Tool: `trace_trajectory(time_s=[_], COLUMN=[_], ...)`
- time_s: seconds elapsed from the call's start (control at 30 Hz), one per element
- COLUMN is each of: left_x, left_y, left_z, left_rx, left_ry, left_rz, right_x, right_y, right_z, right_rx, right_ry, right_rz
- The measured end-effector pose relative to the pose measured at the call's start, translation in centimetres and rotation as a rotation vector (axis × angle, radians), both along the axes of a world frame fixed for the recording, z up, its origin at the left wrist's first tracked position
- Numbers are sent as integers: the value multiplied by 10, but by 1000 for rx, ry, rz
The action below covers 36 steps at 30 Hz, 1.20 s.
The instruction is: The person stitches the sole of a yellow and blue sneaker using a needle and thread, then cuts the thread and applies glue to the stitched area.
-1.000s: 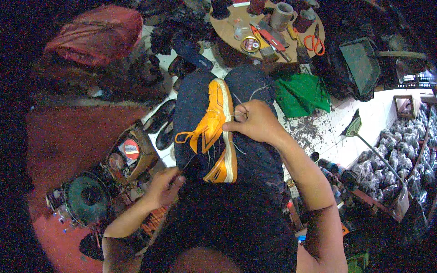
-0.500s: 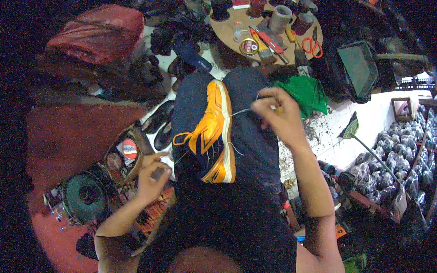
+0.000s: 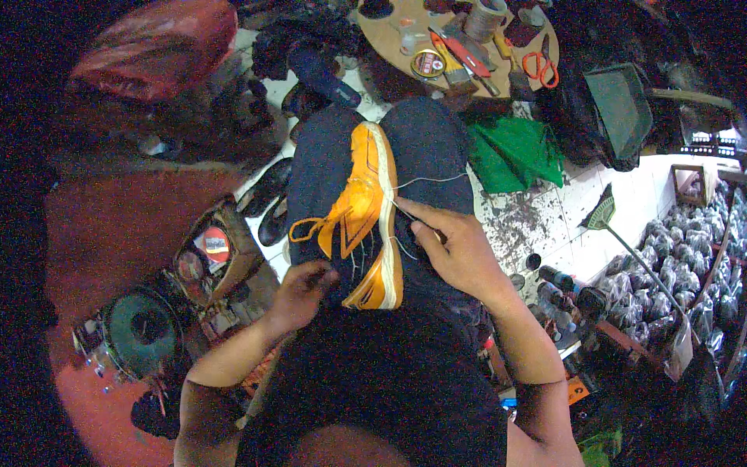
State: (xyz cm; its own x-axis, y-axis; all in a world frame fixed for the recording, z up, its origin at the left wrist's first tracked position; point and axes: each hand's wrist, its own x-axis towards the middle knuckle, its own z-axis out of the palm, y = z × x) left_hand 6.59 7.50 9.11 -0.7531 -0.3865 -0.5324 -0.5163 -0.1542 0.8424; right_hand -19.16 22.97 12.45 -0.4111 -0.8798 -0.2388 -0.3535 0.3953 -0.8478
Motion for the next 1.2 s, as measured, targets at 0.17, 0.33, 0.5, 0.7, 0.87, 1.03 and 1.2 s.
trace_trajectory(time_s=[0.17,0.33,0.5,0.7,0.87,1.03,1.2], left_x=[-24,-48,-66,-72,-73,-76,-74], left_y=[-2,-5,1,4,19,19,17], left_z=[-12,3,8,-8,-5,-1,0], left_rx=[-177,-3,60,161,11,62,200], left_ry=[-3,-24,-36,-71,-33,-32,-96], left_rz=[-170,-131,-127,-199,-115,-105,42], right_x=[0,2,-8,-24,-29,-26,-46], right_y=[-2,-6,-19,-43,-55,-58,-55], right_z=[-4,4,33,43,32,18,11], right_rx=[9,12,162,239,203,253,-7], right_ry=[-4,79,449,628,633,609,382], right_rz=[-13,-21,116,280,303,273,342])
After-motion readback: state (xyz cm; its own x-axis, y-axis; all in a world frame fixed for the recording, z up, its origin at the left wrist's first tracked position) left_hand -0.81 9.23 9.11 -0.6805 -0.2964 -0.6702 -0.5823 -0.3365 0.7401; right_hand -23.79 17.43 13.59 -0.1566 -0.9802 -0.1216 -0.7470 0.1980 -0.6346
